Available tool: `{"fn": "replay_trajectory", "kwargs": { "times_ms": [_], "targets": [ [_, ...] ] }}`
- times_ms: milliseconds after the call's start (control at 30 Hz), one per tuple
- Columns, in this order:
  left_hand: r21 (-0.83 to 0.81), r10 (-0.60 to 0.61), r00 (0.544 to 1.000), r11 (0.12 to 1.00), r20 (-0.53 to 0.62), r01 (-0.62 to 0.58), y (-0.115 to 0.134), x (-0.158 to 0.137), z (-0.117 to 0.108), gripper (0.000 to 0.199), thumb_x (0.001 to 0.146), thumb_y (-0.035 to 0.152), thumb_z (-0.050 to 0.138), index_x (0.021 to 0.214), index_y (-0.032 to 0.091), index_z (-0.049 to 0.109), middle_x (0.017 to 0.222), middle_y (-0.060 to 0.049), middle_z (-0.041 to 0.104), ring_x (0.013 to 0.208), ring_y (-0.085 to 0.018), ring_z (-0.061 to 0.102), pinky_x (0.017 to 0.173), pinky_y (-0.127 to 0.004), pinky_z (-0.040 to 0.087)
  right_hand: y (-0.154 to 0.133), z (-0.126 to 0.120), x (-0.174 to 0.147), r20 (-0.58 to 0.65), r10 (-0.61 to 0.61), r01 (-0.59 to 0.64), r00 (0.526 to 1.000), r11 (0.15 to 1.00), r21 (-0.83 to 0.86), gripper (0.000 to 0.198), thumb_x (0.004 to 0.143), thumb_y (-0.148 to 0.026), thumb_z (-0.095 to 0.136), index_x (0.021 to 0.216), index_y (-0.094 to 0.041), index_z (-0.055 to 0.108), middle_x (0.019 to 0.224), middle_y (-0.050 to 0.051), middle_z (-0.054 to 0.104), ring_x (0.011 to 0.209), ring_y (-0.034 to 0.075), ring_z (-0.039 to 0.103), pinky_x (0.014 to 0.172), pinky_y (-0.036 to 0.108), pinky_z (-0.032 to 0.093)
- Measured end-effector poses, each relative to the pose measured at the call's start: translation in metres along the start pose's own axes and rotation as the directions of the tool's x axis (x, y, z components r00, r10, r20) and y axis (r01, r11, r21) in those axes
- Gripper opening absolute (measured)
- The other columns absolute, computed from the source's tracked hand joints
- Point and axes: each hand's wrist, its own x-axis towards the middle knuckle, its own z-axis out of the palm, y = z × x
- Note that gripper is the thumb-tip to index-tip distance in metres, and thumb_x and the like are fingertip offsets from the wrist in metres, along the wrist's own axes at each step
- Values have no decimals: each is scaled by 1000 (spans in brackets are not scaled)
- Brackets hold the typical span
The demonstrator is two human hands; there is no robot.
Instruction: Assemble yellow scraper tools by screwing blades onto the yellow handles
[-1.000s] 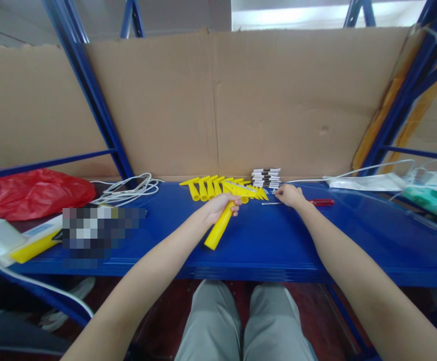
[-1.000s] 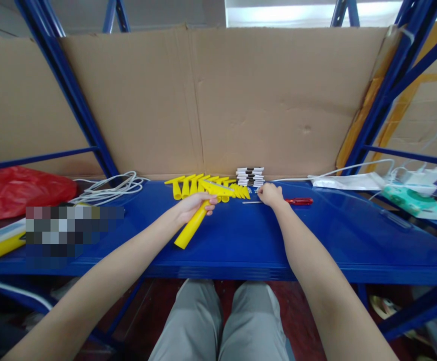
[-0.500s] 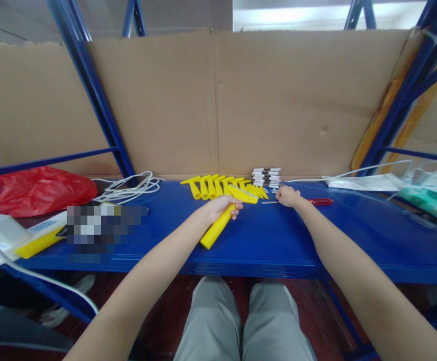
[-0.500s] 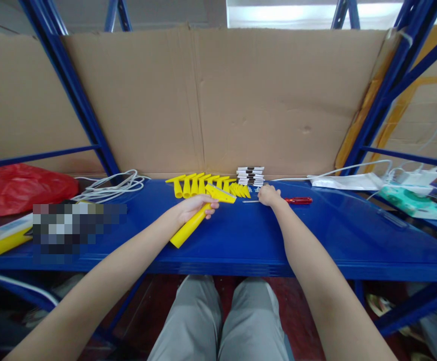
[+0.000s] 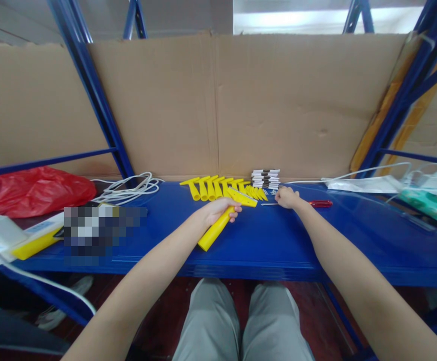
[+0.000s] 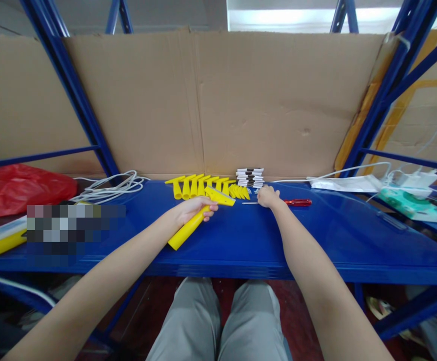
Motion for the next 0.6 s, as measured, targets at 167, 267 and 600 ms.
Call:
{"fn": "replay_trajectory", "kwargs": {
  "times_ms": [167, 267, 600],
  "targets": [
    [7, -11, 1000, 1000, -8, 11, 0, -3, 2, 13, 81, 4, 40, 78, 17, 42, 52, 6, 40, 37, -5, 33, 37, -17, 27, 1, 4, 2, -32, -64, 63, 997, 998, -26, 28, 83, -12, 47, 95, -20, 70, 118, 14, 59, 114, 29, 50, 93, 46, 42],
    [3, -8, 1000, 1000, -3, 8, -1, -3, 2, 13, 81, 4, 42, 80, 17, 42, 53, 6, 41, 37, -5, 33, 38, -17, 27, 2, 5, 4, -27, -56, 56, 998, 998, -17, 23, 83, -17, 50, 92, -20, 71, 116, 13, 60, 110, 28, 51, 91, 44, 43],
    [26, -9, 1000, 1000, -4, 9, -1, -1, 0, 12, 81, 5, 44, 78, 17, 42, 53, 6, 42, 38, -5, 34, 38, -17, 27, -2, -3, 1, -20, -37, 36, 999, 999, -38, 20, 86, -33, 57, 83, -19, 71, 106, 12, 66, 113, 27, 53, 94, 43, 40]
  ]
}}
